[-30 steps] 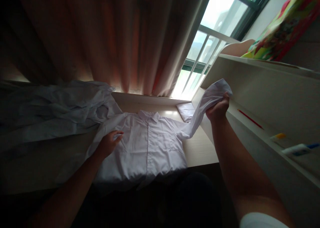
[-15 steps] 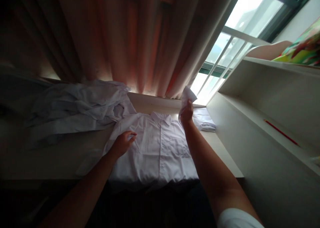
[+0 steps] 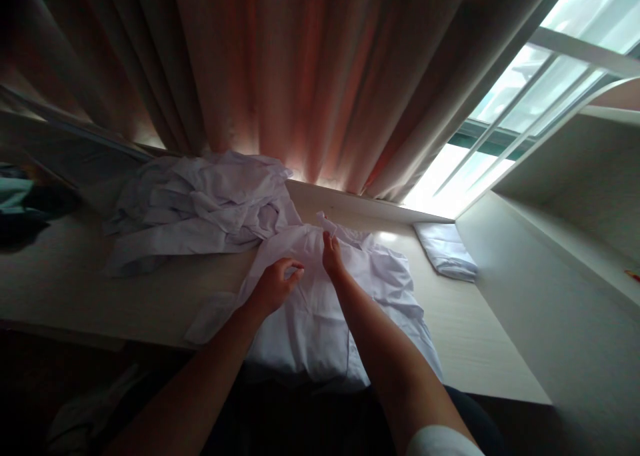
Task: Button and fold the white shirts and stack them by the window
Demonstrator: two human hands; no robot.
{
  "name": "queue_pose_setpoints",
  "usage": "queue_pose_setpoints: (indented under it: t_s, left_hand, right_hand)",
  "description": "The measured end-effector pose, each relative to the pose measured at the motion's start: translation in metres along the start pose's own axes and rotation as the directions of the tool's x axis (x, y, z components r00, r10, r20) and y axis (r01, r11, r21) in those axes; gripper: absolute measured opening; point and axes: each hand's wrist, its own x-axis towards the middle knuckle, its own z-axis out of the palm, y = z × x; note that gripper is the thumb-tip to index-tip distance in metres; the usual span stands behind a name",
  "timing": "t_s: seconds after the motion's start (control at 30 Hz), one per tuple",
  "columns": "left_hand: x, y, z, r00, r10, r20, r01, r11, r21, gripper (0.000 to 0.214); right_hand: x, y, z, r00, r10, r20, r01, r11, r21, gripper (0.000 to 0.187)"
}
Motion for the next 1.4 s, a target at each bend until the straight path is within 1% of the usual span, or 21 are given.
queue_pose_setpoints:
  t_s: [0.07,0.1,0.17,0.23,0.3,0.37,0.43,0.47,0.57,0.63,0.7,0.73,0.8,0.9,0.97,1.03,1.1,1.2,1.33,1.37,1.4]
  left_hand:
    - [0.001,0.000,0.002,1.000,0.021,0.004,-0.021,1.000,0.007,0.016]
    - [0.001,0.000,0.003,0.999,0.032,0.009,-0.032,0.999,0.007,0.016]
    - [0.003,-0.001,0.005,0.999,0.046,0.021,-0.046,0.999,0.005,0.016]
    - [0.007,-0.003,0.007,0.999,0.048,0.024,-0.048,0.999,0.005,0.016]
    - [0.011,-0.004,0.010,0.999,0.048,0.021,-0.048,0.999,0.012,0.016]
    - [0.016,-0.007,0.013,0.999,0.048,0.019,-0.049,0.998,0.031,0.016]
    - [0.023,-0.012,0.017,0.999,0.051,0.021,-0.052,0.997,0.063,0.016]
    - [0.028,-0.016,0.019,0.998,0.056,0.022,-0.057,0.995,0.085,0.016]
    - [0.044,-0.033,0.024,0.996,0.085,0.014,-0.086,0.979,0.184,0.018]
    - [0.055,-0.048,0.029,0.997,0.081,0.005,-0.079,0.957,0.280,0.021]
    - [0.062,-0.060,0.034,0.998,0.052,0.024,-0.057,0.932,0.359,0.032]
    - [0.064,-0.065,0.037,0.999,0.032,0.036,-0.043,0.925,0.378,0.038]
    - [0.064,-0.071,0.044,0.997,-0.042,0.068,0.006,0.887,0.462,0.049]
    - [0.057,-0.071,0.050,0.982,-0.161,0.101,0.066,0.787,0.613,0.057]
    - [0.053,-0.067,0.054,0.970,-0.209,0.123,0.075,0.741,0.668,0.060]
    - [0.050,-0.061,0.058,0.963,-0.228,0.142,0.066,0.713,0.698,0.061]
    - [0.047,-0.056,0.064,0.965,-0.205,0.163,0.026,0.693,0.720,0.060]
    - [0.041,-0.052,0.073,0.968,-0.156,0.196,-0.045,0.662,0.748,0.057]
    - [0.038,-0.048,0.079,0.972,-0.144,0.187,-0.052,0.643,0.764,0.056]
    - [0.038,-0.047,0.079,0.973,-0.143,0.182,-0.048,0.645,0.763,0.055]
    - [0.038,-0.045,0.078,0.974,-0.142,0.175,-0.042,0.647,0.761,0.054]
  right_hand:
    - [-0.007,0.014,0.012,0.999,-0.031,-0.003,0.031,0.994,-0.104,0.071]
    - [-0.009,0.020,0.017,0.999,-0.034,0.016,0.036,0.988,-0.149,0.074]
    - [-0.014,0.028,0.023,0.996,-0.038,0.081,0.062,0.947,-0.316,0.078]
    - [-0.019,0.028,0.023,0.990,-0.050,0.131,0.107,0.874,-0.475,0.075]
    - [-0.026,0.022,0.013,0.982,-0.091,0.166,0.170,0.810,-0.562,0.067]
    - [-0.036,0.010,-0.009,0.963,-0.137,0.233,0.256,0.741,-0.621,0.057]
    - [-0.052,-0.003,-0.045,0.945,-0.148,0.291,0.314,0.660,-0.683,0.053]
    - [-0.063,-0.010,-0.067,0.947,-0.138,0.289,0.311,0.615,-0.724,0.054]
    - [-0.099,-0.023,-0.139,0.982,-0.060,0.179,0.187,0.447,-0.875,0.064]
    - [-0.121,-0.027,-0.180,0.996,0.052,0.078,0.059,0.301,-0.952,0.072]
    - [-0.137,-0.027,-0.207,0.984,0.167,-0.066,-0.096,0.179,-0.979,0.080]
    - [-0.141,-0.026,-0.215,0.971,0.203,-0.130,-0.158,0.132,-0.978,0.083]
    - [-0.145,-0.022,-0.223,0.955,0.219,-0.199,-0.220,0.072,-0.973,0.086]
    - [-0.147,-0.017,-0.226,0.956,0.140,-0.259,-0.266,0.032,-0.964,0.077]
    - [-0.151,-0.015,-0.232,0.931,0.077,-0.356,-0.360,0.037,-0.932,0.066]
    - [-0.158,-0.014,-0.242,0.892,0.041,-0.450,-0.451,0.060,-0.890,0.057]
    - [-0.166,-0.012,-0.256,0.852,0.064,-0.520,-0.524,0.083,-0.848,0.055]
    - [-0.177,-0.008,-0.272,0.805,0.157,-0.571,-0.587,0.085,-0.805,0.057]
    - [-0.180,-0.004,-0.279,0.788,0.229,-0.571,-0.602,0.098,-0.792,0.059]
    - [-0.178,-0.005,-0.280,0.789,0.253,-0.559,-0.600,0.128,-0.789,0.061]
    - [-0.175,-0.007,-0.280,0.799,0.277,-0.534,-0.589,0.180,-0.788,0.066]
